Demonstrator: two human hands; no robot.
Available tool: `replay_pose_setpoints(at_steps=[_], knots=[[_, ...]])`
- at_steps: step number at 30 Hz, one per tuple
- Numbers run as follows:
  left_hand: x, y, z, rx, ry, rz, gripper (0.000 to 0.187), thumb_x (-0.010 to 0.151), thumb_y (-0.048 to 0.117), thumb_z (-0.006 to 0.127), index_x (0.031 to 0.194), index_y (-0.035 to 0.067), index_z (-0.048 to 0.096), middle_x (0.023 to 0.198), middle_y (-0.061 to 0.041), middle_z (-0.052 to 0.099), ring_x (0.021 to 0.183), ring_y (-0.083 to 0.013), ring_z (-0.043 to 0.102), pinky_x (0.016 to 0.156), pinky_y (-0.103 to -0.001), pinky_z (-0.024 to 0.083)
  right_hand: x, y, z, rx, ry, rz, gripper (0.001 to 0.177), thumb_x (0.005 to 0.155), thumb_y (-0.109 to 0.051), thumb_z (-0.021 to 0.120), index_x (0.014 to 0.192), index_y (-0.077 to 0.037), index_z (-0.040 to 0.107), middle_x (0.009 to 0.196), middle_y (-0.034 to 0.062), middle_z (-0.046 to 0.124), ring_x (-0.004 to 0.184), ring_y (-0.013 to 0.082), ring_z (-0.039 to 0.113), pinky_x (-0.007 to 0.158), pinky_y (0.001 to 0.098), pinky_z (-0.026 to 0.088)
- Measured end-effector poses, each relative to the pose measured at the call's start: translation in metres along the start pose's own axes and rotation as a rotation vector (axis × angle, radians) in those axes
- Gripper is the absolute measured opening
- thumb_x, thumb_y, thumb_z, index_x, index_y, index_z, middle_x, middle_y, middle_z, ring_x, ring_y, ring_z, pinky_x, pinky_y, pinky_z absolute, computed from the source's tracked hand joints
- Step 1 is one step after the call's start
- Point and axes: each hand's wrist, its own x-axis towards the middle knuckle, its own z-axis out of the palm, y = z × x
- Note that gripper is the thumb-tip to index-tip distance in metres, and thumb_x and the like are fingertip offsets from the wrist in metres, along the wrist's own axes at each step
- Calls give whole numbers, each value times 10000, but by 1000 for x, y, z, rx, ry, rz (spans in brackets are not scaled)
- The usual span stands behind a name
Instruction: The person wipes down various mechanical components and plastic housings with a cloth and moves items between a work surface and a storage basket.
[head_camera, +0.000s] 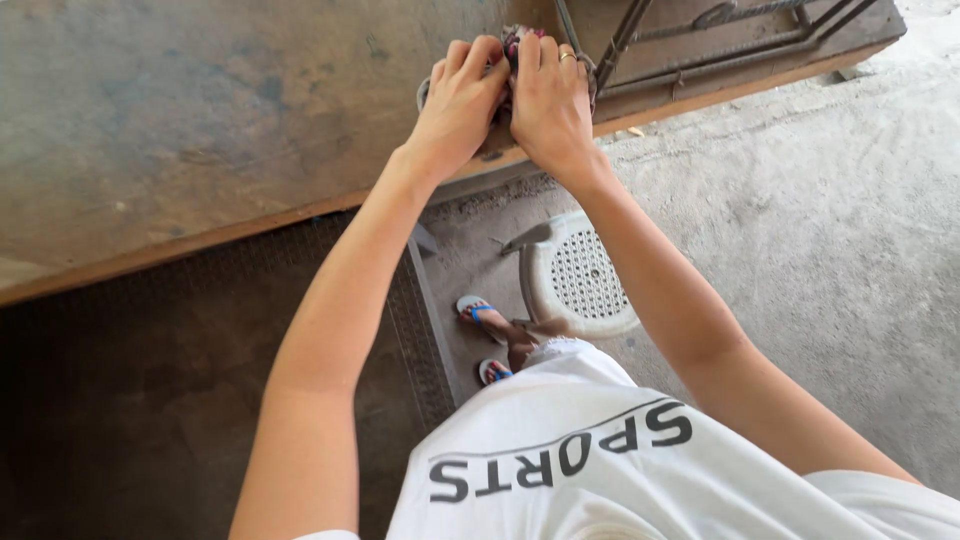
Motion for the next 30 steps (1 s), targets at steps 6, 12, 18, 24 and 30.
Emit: replay_pose_setpoints(at_steps=[6,12,18,24,30], knots=[[21,-32,14,119,117,11,183,754,73,548,937,75,550,1076,-65,428,971,-264,398,817,-369,347,37,17,30,-4,34,-23,232,801,-96,520,986,-13,407,951,165,489,889,343,473,728,438,377],[15,-30,11,127,46,-76,189,757,75,542,946,79,550,1034,-68,425,959,-273,392,770,-375,356,33,6,18,58,15,-30,260,817,-136,519,1023,-10,421,961,161,499,879,342,471,709,449,361],[-54,-8,-44,171,-8,-117,395,665,80,535,1056,31,510,1066,-84,402,993,-267,372,801,-373,357,4,-71,5,0,-55,-18,286,803,-164,478,1043,-10,454,908,134,508,823,294,484,677,427,352],[-124,-41,-134,300,-52,-397,245,805,68,539,1050,61,543,1083,-77,405,998,-267,371,780,-394,338,44,-177,50,251,0,-262,197,785,-139,437,957,-44,458,870,120,510,815,269,501,702,399,360],[-138,-45,-138,399,56,-444,197,798,48,528,991,74,557,1031,-92,405,951,-278,370,736,-400,325,56,-185,65,430,-17,-386,195,779,-124,457,953,-36,451,873,134,519,817,293,509,685,411,367]])
